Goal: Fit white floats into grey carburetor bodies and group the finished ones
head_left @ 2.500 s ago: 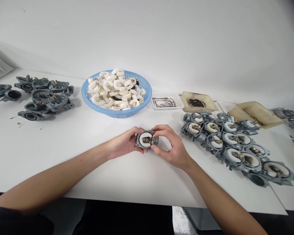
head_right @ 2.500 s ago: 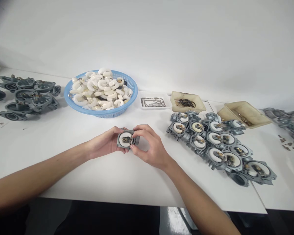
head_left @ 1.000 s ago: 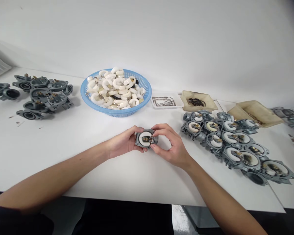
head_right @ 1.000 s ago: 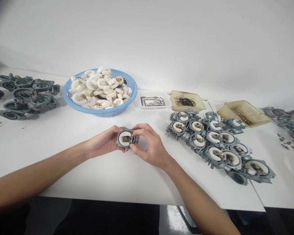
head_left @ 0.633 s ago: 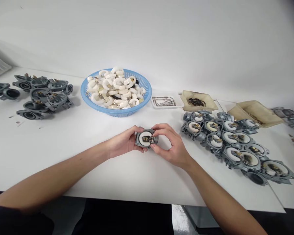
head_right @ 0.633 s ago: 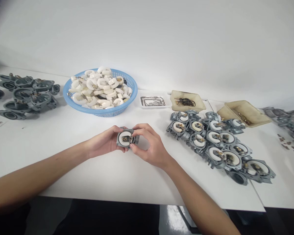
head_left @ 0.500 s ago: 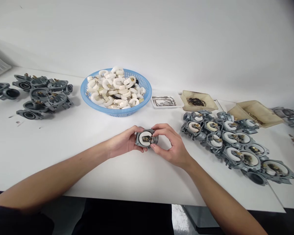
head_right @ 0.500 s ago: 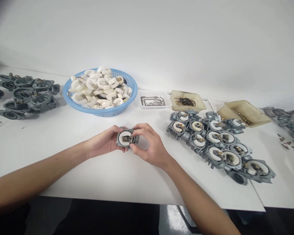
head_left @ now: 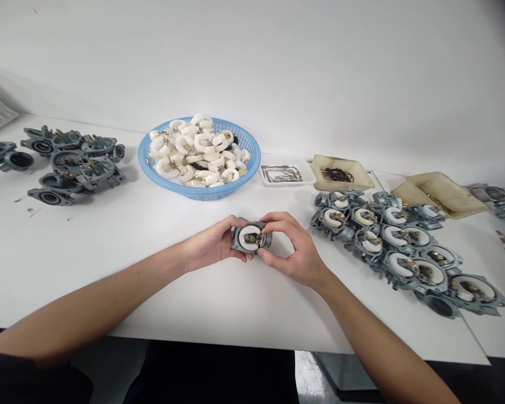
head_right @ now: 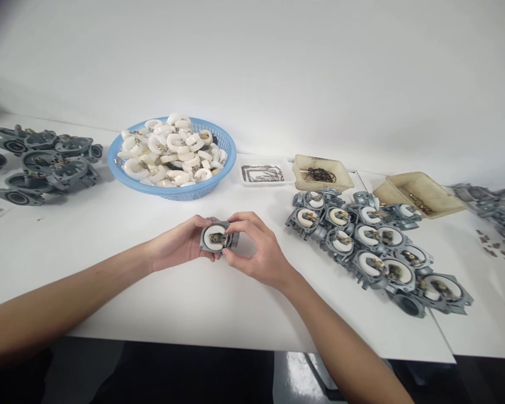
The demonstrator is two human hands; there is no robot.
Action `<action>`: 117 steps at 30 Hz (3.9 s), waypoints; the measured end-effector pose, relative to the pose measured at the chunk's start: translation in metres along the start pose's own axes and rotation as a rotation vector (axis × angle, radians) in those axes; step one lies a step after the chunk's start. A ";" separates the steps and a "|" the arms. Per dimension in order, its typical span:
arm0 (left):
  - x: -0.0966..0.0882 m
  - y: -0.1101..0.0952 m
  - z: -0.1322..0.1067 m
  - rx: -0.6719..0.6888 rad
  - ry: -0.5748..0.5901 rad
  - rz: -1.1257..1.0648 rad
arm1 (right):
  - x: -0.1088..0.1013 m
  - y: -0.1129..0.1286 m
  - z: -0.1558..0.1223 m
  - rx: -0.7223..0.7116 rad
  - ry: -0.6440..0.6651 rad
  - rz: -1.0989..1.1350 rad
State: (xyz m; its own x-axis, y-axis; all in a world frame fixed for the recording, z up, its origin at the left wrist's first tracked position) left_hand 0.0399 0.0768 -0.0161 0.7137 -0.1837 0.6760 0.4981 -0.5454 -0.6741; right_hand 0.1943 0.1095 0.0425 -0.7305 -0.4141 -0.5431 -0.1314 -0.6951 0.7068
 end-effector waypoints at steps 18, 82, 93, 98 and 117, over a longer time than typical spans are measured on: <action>0.000 0.001 -0.001 0.000 0.004 0.009 | 0.001 -0.001 0.000 0.002 -0.013 0.000; 0.002 -0.001 -0.001 -0.001 -0.001 0.013 | 0.001 0.000 0.000 -0.014 -0.006 -0.018; 0.000 -0.001 -0.001 0.000 0.002 0.017 | 0.001 0.001 0.001 -0.014 -0.003 -0.024; 0.001 -0.001 -0.001 -0.005 -0.007 0.017 | 0.000 0.001 0.001 -0.015 -0.006 -0.029; 0.000 0.000 -0.001 0.001 0.008 0.017 | 0.001 0.000 0.000 -0.009 -0.008 -0.007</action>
State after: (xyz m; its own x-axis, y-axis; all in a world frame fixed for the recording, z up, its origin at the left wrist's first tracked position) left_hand 0.0396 0.0757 -0.0158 0.7180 -0.1997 0.6667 0.4866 -0.5410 -0.6860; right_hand 0.1940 0.1090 0.0424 -0.7348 -0.4048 -0.5442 -0.1305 -0.7030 0.6991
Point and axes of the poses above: each hand's wrist, its own z-axis towards the middle knuckle, its own x-axis out of the palm, y = z × x, the point moved 6 cm from there along z, towards the middle knuckle, and after that the axes turned 1 degree about y, right-handed, at the moved point
